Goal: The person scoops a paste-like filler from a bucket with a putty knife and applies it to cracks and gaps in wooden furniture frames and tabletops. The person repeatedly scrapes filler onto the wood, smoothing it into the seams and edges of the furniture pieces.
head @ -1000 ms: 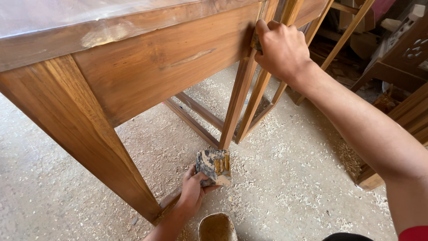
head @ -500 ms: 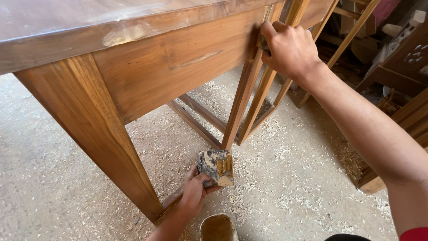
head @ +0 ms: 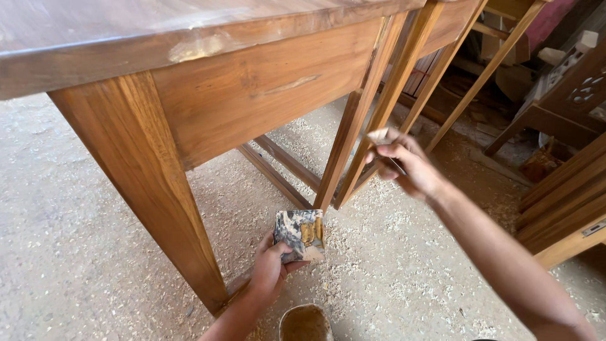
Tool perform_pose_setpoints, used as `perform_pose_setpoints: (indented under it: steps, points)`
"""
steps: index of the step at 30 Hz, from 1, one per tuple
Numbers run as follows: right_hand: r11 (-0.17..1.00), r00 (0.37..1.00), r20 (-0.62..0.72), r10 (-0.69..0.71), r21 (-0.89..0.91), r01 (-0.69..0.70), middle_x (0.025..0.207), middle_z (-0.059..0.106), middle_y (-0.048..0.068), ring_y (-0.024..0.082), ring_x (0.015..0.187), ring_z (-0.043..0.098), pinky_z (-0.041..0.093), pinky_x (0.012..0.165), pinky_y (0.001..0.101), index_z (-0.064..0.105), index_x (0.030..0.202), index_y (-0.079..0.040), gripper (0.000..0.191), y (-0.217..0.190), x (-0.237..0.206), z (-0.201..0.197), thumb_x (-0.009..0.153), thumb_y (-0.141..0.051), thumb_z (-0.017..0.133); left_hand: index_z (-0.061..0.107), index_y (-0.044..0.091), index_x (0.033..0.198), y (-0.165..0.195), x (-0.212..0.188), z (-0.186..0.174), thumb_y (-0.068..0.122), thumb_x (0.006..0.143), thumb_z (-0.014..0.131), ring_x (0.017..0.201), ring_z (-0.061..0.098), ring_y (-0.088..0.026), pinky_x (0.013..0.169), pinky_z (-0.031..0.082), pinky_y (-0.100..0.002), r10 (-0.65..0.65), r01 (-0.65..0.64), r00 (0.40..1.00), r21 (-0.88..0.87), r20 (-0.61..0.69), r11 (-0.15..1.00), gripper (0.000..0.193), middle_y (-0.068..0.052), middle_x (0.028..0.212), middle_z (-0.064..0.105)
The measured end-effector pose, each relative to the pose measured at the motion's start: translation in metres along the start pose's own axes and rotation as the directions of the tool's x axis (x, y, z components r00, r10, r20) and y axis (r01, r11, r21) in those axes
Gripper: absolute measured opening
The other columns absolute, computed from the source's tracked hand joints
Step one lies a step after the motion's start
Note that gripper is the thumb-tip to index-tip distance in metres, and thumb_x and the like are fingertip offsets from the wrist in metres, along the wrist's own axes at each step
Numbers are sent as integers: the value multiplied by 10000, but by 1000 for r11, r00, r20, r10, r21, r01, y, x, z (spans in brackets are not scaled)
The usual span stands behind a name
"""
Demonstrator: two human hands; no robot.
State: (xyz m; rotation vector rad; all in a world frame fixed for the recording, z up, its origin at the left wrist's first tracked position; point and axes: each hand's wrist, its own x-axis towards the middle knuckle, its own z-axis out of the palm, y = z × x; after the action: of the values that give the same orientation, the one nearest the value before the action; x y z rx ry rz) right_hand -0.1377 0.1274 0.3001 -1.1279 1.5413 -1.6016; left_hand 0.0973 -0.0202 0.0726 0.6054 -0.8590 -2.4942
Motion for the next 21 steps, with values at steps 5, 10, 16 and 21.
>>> perform_pose_setpoints:
  steps: [5,10,16,21]
  points:
    - [821,926,208,315,431,-376,1021,742,173,157,682,591,537,595,277,602,1167,3,446,61,-11,23,970,-371,461,414,7,1426,8,-1,-5,-63,811,463,976,732,-420,729,687,-473,4,0,990,27,-139,1000,621,-257,1169,667]
    - [950,922,284,264,-241,-198,826,649,106,181,646,591,532,557,281,632,1245,-18,375,83,-34,43,1070,-312,480,405,-34,1430,27,-11,-7,-78,824,445,997,735,-426,752,704,-455,26,-21,995,53,-101,998,608,-297,1168,661]
    - [505,810,578,-97,-673,540,1055,634,167,219,667,684,600,575,257,638,1179,-38,263,86,-46,61,962,-178,685,412,-56,1406,41,-16,1,-78,824,441,1015,732,-402,787,699,-450,62,-56,996,90,-63,994,583,-273,1165,667]
    - [351,796,598,-93,-729,588,1122,637,185,256,747,698,613,633,296,660,1164,-26,291,90,-46,64,922,-181,704,428,-35,1384,41,-19,6,-77,825,443,1028,714,-399,805,687,-459,31,-23,996,101,-82,995,561,-260,1167,651]
